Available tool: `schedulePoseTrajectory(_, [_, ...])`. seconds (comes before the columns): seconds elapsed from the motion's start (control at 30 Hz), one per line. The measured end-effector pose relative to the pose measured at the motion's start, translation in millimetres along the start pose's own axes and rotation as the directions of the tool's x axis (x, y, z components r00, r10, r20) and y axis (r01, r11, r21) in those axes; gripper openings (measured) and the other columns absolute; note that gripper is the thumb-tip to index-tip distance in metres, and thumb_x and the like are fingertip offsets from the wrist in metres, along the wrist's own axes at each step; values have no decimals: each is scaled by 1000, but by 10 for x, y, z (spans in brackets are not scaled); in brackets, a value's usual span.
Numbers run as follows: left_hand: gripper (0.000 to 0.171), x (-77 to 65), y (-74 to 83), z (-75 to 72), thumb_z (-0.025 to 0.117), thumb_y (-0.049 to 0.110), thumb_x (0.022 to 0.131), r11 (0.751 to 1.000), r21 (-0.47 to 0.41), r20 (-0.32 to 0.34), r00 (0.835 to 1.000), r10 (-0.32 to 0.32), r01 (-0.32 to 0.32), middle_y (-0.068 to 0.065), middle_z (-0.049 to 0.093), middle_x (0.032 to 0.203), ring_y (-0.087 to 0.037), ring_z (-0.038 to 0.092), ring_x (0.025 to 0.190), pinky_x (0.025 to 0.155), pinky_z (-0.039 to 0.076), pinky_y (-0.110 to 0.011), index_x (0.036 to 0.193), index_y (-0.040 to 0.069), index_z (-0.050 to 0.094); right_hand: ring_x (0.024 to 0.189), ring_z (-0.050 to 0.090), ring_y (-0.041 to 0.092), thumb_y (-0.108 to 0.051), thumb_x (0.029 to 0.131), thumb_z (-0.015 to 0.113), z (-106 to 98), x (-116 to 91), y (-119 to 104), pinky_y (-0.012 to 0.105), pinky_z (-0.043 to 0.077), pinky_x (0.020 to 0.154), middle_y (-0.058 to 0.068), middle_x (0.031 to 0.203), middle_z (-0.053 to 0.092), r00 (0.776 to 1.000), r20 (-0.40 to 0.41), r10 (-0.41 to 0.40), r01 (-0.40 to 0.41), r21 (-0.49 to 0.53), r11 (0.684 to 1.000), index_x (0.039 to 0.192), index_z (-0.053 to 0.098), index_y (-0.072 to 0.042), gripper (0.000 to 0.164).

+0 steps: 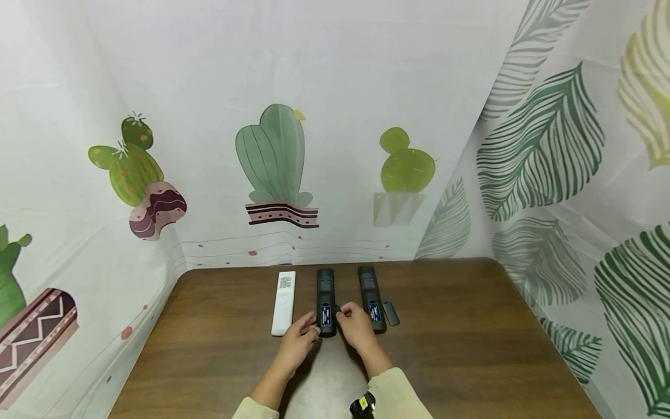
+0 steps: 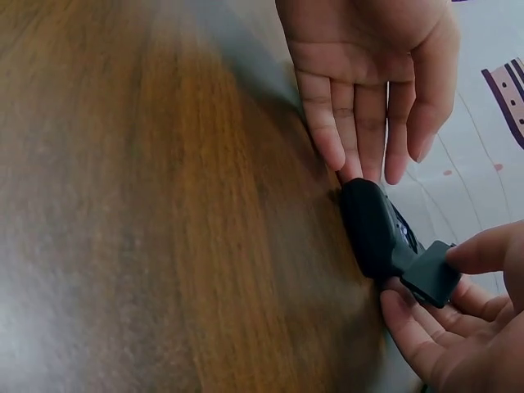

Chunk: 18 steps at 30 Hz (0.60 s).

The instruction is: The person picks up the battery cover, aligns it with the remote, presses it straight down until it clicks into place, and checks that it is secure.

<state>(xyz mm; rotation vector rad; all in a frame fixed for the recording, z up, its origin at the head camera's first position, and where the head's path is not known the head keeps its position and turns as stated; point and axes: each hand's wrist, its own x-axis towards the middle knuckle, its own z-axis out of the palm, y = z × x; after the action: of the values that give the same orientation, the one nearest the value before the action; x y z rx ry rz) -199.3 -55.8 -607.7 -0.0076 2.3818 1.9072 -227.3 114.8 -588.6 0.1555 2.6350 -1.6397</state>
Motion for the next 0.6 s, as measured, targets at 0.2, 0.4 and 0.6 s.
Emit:
schedulePoseTrajectory(0.2, [54, -7, 12, 19, 67, 10, 92, 998, -55, -36, 999, -14, 12, -23, 61, 139, -36, 61, 122, 100, 54, -43, 141, -6, 53, 84, 60, 19, -12, 95, 62, 13, -18, -8, 29, 50, 69, 15, 96, 70, 1000, -11, -11, 12, 22, 1000, 102, 66, 2, 16])
schedulePoseTrajectory(0.4, [47, 6, 8, 37, 67, 10, 94, 989, -149, -72, 997, -15, 4, -27, 62, 135, -36, 65, 119, 98, 56, -40, 136, -8, 57, 86, 60, 20, -13, 95, 62, 9, -31, 5, 30, 50, 70, 15, 98, 69, 1000, -14, -7, 7, 26, 1000, 103, 66, 2, 17])
schedulePoseTrajectory(0.6, [44, 61, -21, 67, 67, 7, 93, 972, -235, -88, 996, -29, 8, -31, 61, 132, -38, 65, 117, 91, 58, -31, 131, -12, 58, 87, 61, 20, -13, 96, 62, 0, -50, -5, 30, 50, 72, 15, 98, 70, 1000, -22, -9, 10, 33, 999, 103, 66, 2, 17])
